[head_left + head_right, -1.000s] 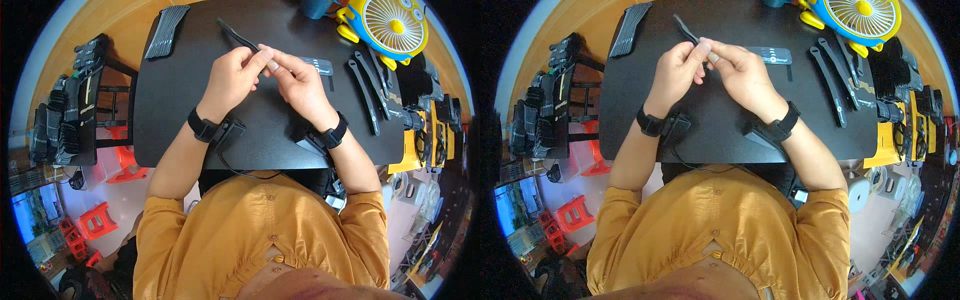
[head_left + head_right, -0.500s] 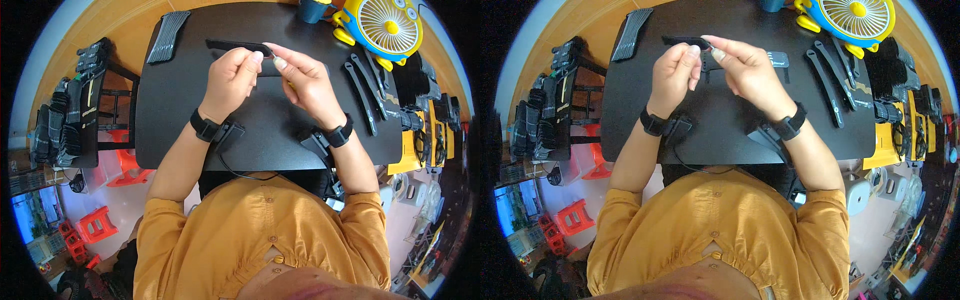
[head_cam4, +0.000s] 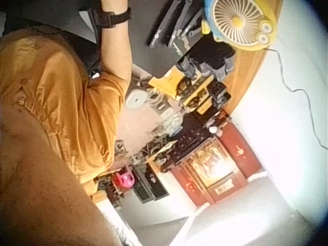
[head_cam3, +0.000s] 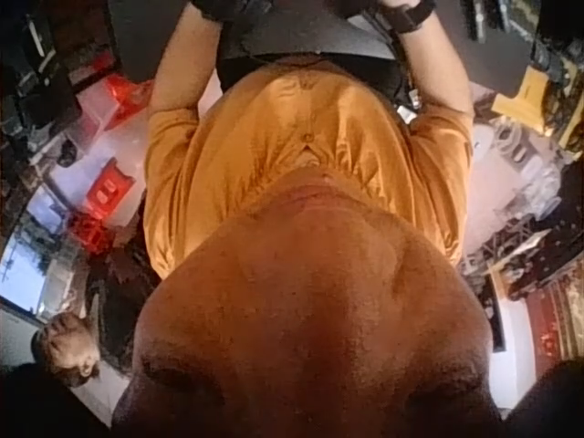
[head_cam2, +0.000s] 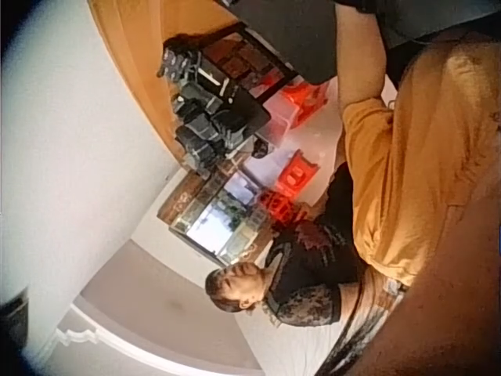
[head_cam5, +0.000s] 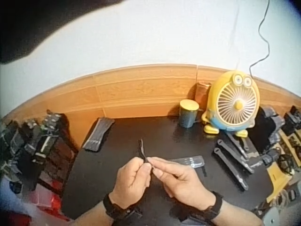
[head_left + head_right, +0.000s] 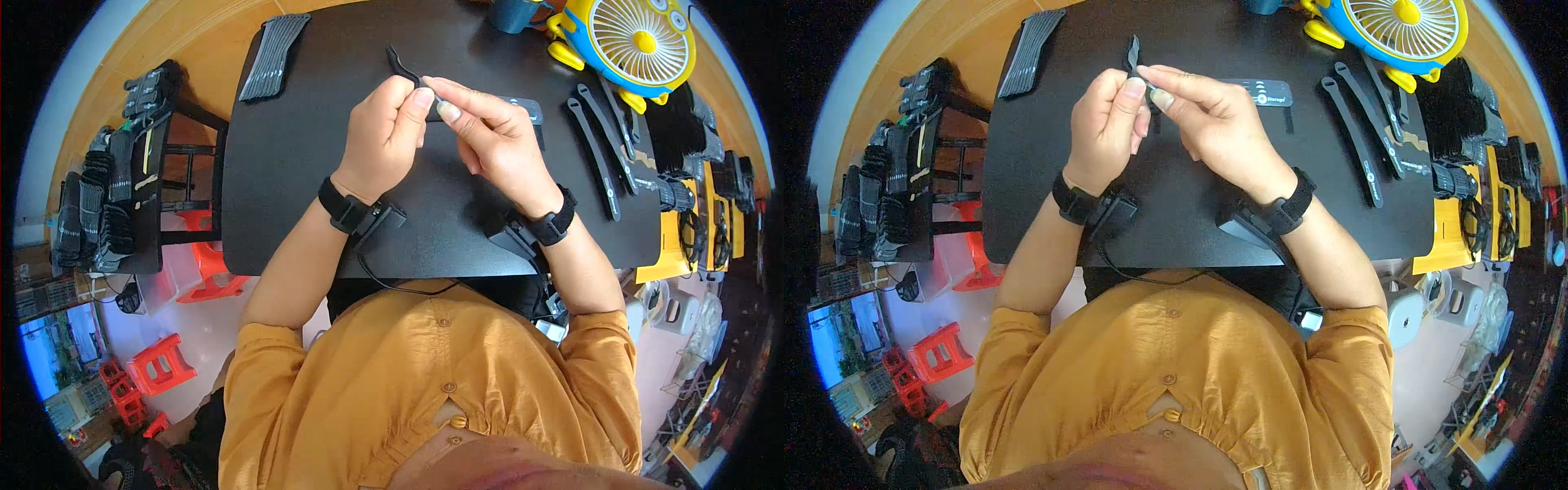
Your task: Assembling and finishing small leather or synthetic straps using a small hand tool.
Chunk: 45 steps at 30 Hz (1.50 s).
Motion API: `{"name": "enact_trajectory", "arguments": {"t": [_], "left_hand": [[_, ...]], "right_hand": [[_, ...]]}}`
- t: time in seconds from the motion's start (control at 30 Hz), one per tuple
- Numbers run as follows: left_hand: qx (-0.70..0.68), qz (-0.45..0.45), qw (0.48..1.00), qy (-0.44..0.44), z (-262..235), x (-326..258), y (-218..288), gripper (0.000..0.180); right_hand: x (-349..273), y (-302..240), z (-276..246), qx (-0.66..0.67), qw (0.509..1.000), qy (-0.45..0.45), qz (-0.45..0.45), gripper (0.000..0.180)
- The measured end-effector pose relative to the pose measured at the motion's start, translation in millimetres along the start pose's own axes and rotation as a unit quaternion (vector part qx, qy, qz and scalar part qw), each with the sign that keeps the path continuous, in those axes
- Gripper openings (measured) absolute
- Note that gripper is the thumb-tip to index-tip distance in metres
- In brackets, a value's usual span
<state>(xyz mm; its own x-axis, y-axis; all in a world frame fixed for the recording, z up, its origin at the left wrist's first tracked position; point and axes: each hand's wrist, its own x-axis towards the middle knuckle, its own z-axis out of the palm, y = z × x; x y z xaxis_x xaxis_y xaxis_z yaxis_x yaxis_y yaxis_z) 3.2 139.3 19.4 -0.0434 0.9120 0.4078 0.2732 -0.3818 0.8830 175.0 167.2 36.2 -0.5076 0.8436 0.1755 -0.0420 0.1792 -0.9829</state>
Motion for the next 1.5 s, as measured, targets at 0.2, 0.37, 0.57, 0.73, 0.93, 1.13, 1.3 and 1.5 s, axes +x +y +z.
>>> {"name": "enact_trajectory", "arguments": {"t": [0.2, 0.37, 0.57, 0.73, 0.93, 1.13, 1.3, 1.5], "left_hand": [[-0.049, 0.032, 0.998, 0.016, 1, -2, 1, 0.019], [-0.098, 0.017, 0.995, 0.02, 4, -4, 6, 0.017], [-0.118, 0.035, 0.992, 0.026, 6, -6, 5, 0.018], [-0.088, 0.091, 0.992, -0.009, 8, -9, 0, 0.015], [-0.077, 0.062, 0.995, -0.009, 11, -13, 11, 0.016], [-0.227, -0.102, 0.964, -0.092, 10, -9, 11, 0.032], [-0.273, -0.252, 0.917, -0.143, 2, 5, 22, 0.041], [-0.238, -0.264, 0.902, -0.245, 1, -3, 22, 0.031]], "right_hand": [[0, -9, 3, 0.131, 0.989, -0.024, 0.068, 0.03], [0, -11, 2, 0.255, 0.962, -0.006, 0.1, 0.028], [3, -10, -4, 0.302, 0.95, -0.006, 0.074, 0.026], [2, -10, -3, 0.167, 0.984, 0.054, 0.018, 0.032], [5, 1, -2, 0.104, 0.989, 0.105, 0.03, 0.015], [14, 5, -5, -0.151, 0.956, 0.19, -0.167, 0.016], [11, 14, -1, -0.23, 0.936, 0.15, -0.221, 0.019], [11, 3, -8, -0.029, 0.986, 0.165, -0.01, 0.014]]}}
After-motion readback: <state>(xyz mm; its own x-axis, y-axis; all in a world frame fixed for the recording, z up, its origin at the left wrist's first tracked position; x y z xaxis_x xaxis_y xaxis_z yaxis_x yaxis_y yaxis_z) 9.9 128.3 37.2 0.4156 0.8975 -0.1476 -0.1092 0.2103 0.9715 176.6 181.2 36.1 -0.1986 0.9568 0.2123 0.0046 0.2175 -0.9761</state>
